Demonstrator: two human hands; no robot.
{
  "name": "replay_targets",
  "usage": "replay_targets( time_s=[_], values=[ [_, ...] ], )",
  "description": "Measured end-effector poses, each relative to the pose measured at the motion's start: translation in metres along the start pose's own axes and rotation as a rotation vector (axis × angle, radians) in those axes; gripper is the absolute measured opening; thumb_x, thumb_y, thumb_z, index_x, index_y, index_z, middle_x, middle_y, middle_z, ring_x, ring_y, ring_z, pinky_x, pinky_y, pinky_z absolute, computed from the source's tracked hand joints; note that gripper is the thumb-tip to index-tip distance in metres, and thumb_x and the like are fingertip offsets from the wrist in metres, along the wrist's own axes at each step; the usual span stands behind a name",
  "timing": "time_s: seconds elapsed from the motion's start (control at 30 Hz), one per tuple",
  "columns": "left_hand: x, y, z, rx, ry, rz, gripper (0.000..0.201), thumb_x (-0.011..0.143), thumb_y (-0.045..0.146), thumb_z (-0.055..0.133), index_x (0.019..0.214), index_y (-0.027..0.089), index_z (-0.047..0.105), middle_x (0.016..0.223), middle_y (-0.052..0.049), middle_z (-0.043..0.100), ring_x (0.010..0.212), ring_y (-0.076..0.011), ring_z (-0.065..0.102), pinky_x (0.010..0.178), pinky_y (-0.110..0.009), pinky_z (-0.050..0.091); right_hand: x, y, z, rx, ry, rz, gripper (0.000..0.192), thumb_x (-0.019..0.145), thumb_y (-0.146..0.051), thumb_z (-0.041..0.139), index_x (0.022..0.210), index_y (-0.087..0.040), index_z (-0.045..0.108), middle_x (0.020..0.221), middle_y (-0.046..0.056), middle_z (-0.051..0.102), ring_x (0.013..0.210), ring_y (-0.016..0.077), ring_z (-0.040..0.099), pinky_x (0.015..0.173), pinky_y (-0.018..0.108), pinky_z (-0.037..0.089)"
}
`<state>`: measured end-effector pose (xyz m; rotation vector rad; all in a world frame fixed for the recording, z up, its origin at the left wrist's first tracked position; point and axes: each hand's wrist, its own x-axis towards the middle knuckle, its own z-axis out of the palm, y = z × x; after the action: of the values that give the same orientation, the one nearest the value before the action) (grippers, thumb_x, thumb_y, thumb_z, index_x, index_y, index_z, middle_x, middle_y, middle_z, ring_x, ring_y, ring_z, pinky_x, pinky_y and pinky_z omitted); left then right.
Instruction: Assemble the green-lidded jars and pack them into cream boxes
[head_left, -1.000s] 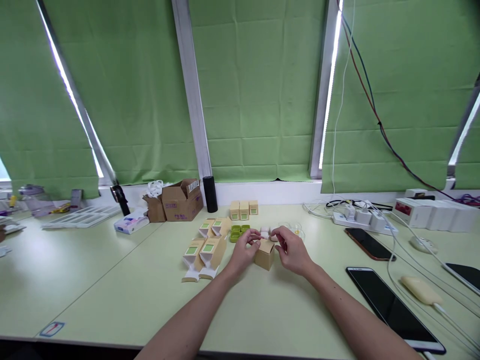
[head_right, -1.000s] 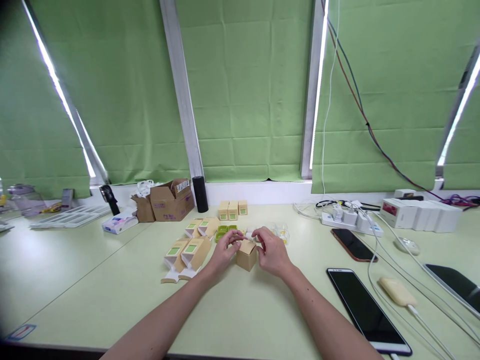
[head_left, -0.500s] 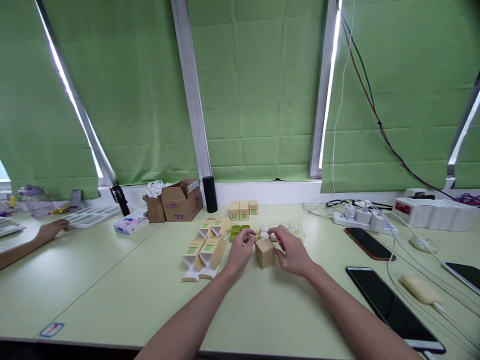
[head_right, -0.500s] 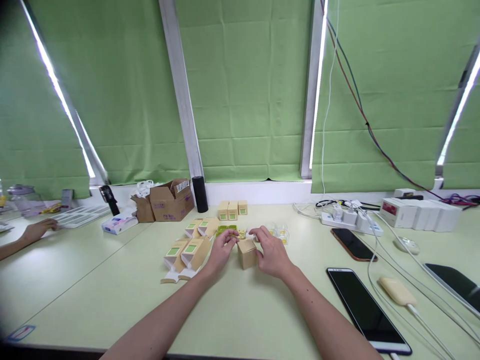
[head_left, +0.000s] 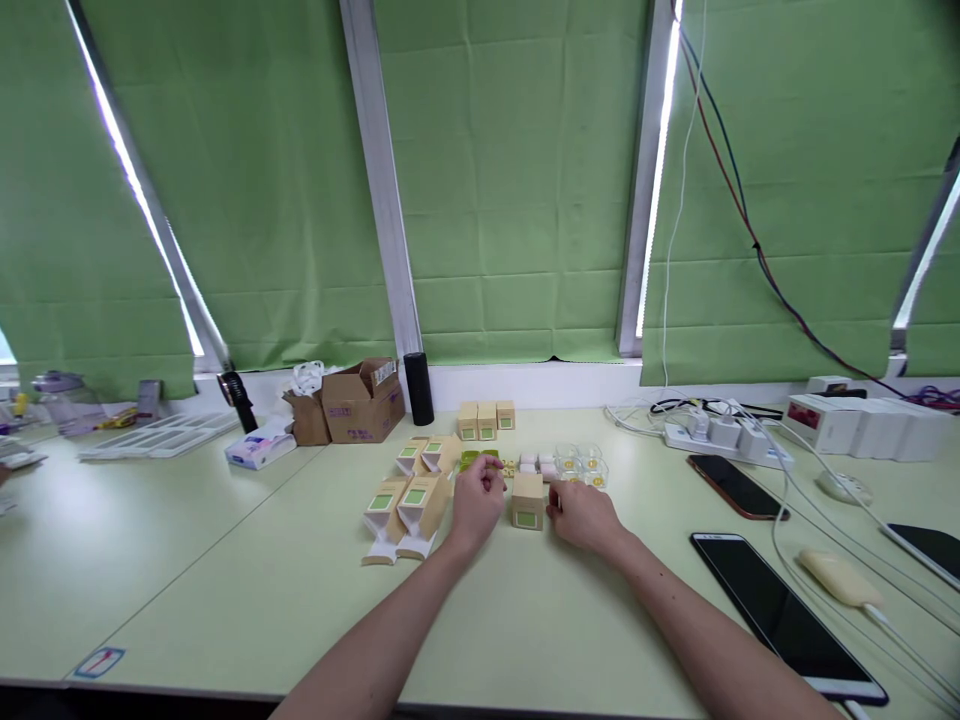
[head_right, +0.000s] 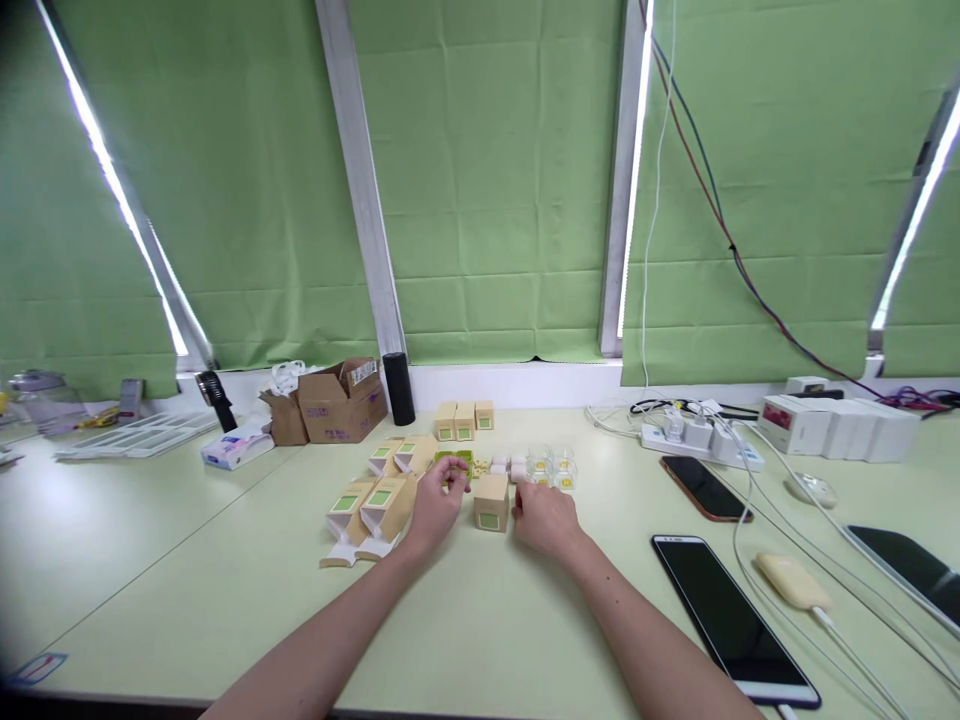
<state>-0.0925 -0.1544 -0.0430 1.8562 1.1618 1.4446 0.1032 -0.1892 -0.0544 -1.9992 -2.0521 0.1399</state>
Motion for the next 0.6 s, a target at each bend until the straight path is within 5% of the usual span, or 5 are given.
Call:
replay_targets(
  time_s=[0.1, 0.3, 0.43, 0.6],
  values=[
    [-0.004, 0.006, -0.001, 0.111, -0.041, 0.156, 0.015, 0.082, 0.021, 0.061, 0.096, 0.023, 0.065, 0.092, -0.006, 0.071, 0.094, -0.0261, 0.063, 0.093, -0.041, 0.043, 0.000, 0.000, 0.001, 0.001, -0.006, 0.005, 0.012, 0.087, -0.024, 0.062, 0.096, -0.022, 0.069, 0.099, 0.011, 0.076, 0.088, 0.0276, 0.072, 0.066, 0.031, 0.041],
    [-0.008, 0.022, -0.004, 0.278, -0.356, 0.281, 0.055, 0.077, 0.019, 0.067, 0.131, 0.027, 0.060, 0.138, -0.010, 0.061, 0.129, -0.0352, 0.045, 0.108, -0.050, 0.033, 0.001, 0.001, 0.003, 0.001, -0.003, -0.001, 0.012, 0.087, -0.025, 0.061, 0.095, -0.022, 0.070, 0.098, 0.012, 0.076, 0.088, 0.0287, 0.072, 0.067, 0.032, 0.043],
    [-0.005, 0.025, -0.002, 0.268, -0.484, 0.257, 0.065, 0.071, 0.019, 0.072, 0.135, 0.027, 0.059, 0.137, -0.011, 0.062, 0.127, -0.0377, 0.044, 0.108, -0.051, 0.032, 0.001, 0.001, 0.004, -0.001, -0.003, -0.008, 0.012, 0.087, -0.024, 0.061, 0.094, -0.021, 0.069, 0.096, 0.012, 0.076, 0.087, 0.0286, 0.072, 0.067, 0.032, 0.043],
    [0.001, 0.019, 0.001, 0.336, -0.505, 0.290, 0.059, 0.070, 0.016, 0.069, 0.127, 0.027, 0.063, 0.124, -0.011, 0.068, 0.119, -0.0369, 0.048, 0.106, -0.050, 0.033, 0.001, 0.001, 0.005, -0.006, 0.005, -0.004, 0.011, 0.088, -0.025, 0.061, 0.095, -0.022, 0.069, 0.096, 0.012, 0.076, 0.086, 0.0282, 0.072, 0.068, 0.032, 0.043]
  ],
)
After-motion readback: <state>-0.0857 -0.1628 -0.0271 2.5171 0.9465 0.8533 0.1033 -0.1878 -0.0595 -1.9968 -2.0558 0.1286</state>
